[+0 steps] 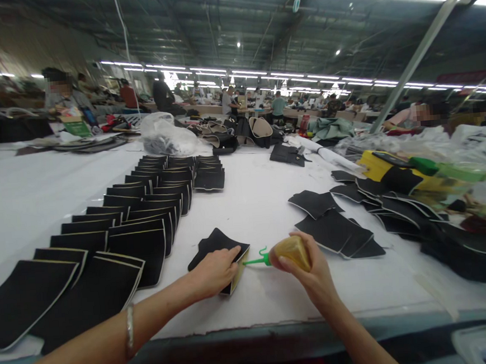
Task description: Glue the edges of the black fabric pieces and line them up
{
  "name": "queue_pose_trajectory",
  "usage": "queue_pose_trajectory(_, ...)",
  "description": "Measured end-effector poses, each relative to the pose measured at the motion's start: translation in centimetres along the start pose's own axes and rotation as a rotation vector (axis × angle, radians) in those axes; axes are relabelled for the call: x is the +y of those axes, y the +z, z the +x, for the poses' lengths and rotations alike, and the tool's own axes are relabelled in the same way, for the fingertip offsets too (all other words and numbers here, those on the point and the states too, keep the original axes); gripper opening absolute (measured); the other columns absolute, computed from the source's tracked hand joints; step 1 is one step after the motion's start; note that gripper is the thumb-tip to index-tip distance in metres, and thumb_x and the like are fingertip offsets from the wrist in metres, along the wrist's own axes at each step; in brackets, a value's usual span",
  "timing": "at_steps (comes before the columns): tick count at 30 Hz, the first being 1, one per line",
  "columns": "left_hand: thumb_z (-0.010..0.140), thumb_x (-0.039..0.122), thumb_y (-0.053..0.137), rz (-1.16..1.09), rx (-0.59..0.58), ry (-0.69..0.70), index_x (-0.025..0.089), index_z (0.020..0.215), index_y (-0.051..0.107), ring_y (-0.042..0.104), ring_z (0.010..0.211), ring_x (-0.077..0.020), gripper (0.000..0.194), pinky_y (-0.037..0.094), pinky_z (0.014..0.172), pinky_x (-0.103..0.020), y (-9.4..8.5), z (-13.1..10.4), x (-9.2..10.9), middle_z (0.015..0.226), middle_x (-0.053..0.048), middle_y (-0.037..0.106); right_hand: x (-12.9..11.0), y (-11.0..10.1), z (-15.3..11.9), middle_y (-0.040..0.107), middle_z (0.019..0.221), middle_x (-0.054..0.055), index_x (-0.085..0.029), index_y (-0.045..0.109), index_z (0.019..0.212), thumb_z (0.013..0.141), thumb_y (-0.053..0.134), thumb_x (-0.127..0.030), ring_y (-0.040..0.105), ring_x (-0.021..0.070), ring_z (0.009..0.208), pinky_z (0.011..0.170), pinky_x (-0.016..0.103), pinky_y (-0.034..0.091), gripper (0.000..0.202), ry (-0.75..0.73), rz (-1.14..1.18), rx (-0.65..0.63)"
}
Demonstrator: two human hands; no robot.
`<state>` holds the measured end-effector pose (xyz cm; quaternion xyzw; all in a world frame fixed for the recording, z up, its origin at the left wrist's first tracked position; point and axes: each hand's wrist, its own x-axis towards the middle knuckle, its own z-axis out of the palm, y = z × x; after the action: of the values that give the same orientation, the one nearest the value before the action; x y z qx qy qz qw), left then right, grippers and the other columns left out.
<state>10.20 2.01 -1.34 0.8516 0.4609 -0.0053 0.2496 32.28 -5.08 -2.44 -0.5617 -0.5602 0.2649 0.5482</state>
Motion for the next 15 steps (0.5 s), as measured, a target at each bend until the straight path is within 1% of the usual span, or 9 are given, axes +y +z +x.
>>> queue_pose_trajectory(2, 0.087, 0.027, 0.032, -0.01, 0.006, -0.005, 0.015, 0.139, 0.043, 0.05, 0.123, -0.0291, 0.054, 0.041, 0.098, -0.04, 0.0, 0.1, -0.1, 0.136, -0.013, 0.052, 0.3, 0.1, -0.5, 0.061, 0.092, 0.003, -0.022, 0.055, 0.109, 0.072, 0.076, -0.046, 0.058, 0.0256, 0.083, 0.075, 0.037, 0.048, 0.048, 0.127, 0.176, -0.053)
queue_pose_trajectory(4, 0.086, 0.027, 0.033, -0.044, 0.01, -0.01, 0.015, 0.14, 0.042, 0.055, 0.117, -0.0275, 0.056, 0.043, 0.094, -0.036, -0.1, 0.1, -0.2, 0.136, -0.012, 0.053, 0.9, 0.0, -0.8, 0.064, 0.09, 0.004, -0.02, 0.059, 0.103, 0.072, 0.076, -0.045, 0.061, 0.0258, 0.083, 0.071, 0.036, 0.051, 0.043, 0.316, 0.437, -0.096)
queue_pose_trajectory(6, 0.086, 0.028, 0.034, -0.126, -0.015, -0.044, 0.016, 0.142, 0.039, 0.064, 0.098, -0.024, 0.058, 0.049, 0.082, -0.032, -0.2, 0.0, -0.4, 0.13, -0.011, 0.058, 1.6, -0.5, -0.9, 0.067, 0.092, 0.006, -0.019, 0.064, 0.097, 0.071, 0.077, -0.044, 0.063, 0.026, 0.083, 0.069, 0.037, 0.054, 0.039, 0.512, 0.697, -0.064)
queue_pose_trajectory(8, 0.086, 0.031, 0.035, -0.206, -0.031, -0.076, 0.018, 0.141, 0.041, 0.066, 0.08, -0.02, 0.056, 0.05, 0.072, -0.029, -0.4, -0.2, -0.4, 0.114, -0.009, 0.066, 2.4, -1.4, -0.8, 0.069, 0.096, 0.008, -0.018, 0.068, 0.094, 0.071, 0.078, -0.039, 0.065, 0.0258, 0.085, 0.072, 0.038, 0.057, 0.033, 0.628, 0.897, 0.03)
queue_pose_trajectory(9, 0.086, 0.033, 0.036, -0.214, -0.005, -0.084, 0.019, 0.137, 0.045, 0.065, 0.078, -0.0192, 0.054, 0.05, 0.072, -0.029, -0.6, -0.3, -0.4, 0.107, -0.008, 0.067, 2.8, -1.9, -0.6, 0.069, 0.099, 0.008, -0.018, 0.069, 0.094, 0.071, 0.079, -0.036, 0.066, 0.0256, 0.088, 0.075, 0.039, 0.057, 0.031, 0.648, 0.976, 0.076)
queue_pose_trajectory(10, 0.086, 0.034, 0.039, -0.192, 0.05, -0.093, 0.019, 0.133, 0.05, 0.064, 0.081, -0.0193, 0.051, 0.049, 0.076, -0.029, -0.7, -0.3, -0.5, 0.104, -0.008, 0.066, 3.2, -2.5, -0.4, 0.069, 0.103, 0.007, -0.019, 0.07, 0.095, 0.072, 0.078, -0.034, 0.066, 0.0251, 0.091, 0.079, 0.038, 0.057, 0.029, 0.648, 1.048, 0.106)
queue_pose_trajectory(12, 0.084, 0.038, 0.045, -0.079, 0.229, -0.153, 0.019, 0.126, 0.054, 0.06, 0.098, -0.0224, 0.047, 0.046, 0.087, -0.032, -1.1, -0.2, -1.0, 0.111, -0.01, 0.061, 3.9, -3.5, 0.2, 0.068, 0.108, 0.007, -0.02, 0.069, 0.102, 0.074, 0.076, -0.035, 0.064, 0.0237, 0.098, 0.083, 0.035, 0.057, 0.032, 0.632, 1.178, 0.126)
queue_pose_trajectory(14, 0.079, 0.038, 0.054, -0.029, 0.358, -0.295, 0.018, 0.123, 0.054, 0.053, 0.111, -0.0273, 0.048, 0.043, 0.091, -0.036, -1.5, 0.1, -1.9, 0.12, -0.013, 0.054, 4.3, -4.3, 0.7, 0.066, 0.109, 0.008, -0.02, 0.067, 0.11, 0.076, 0.072, -0.043, 0.064, 0.022, 0.099, 0.082, 0.032, 0.057, 0.041, 0.612, 1.289, 0.125)
queue_pose_trajectory(15, 0.075, 0.036, 0.059, -0.054, 0.371, -0.366, 0.018, 0.119, 0.054, 0.052, 0.112, -0.0293, 0.048, 0.043, 0.09, -0.038, -1.7, 0.4, -2.4, 0.118, -0.013, 0.054, 4.4, -4.6, 1.0, 0.066, 0.108, 0.008, -0.019, 0.065, 0.113, 0.077, 0.07, -0.048, 0.064, 0.0214, 0.097, 0.08, 0.031, 0.058, 0.047, 0.603, 1.338, 0.125)
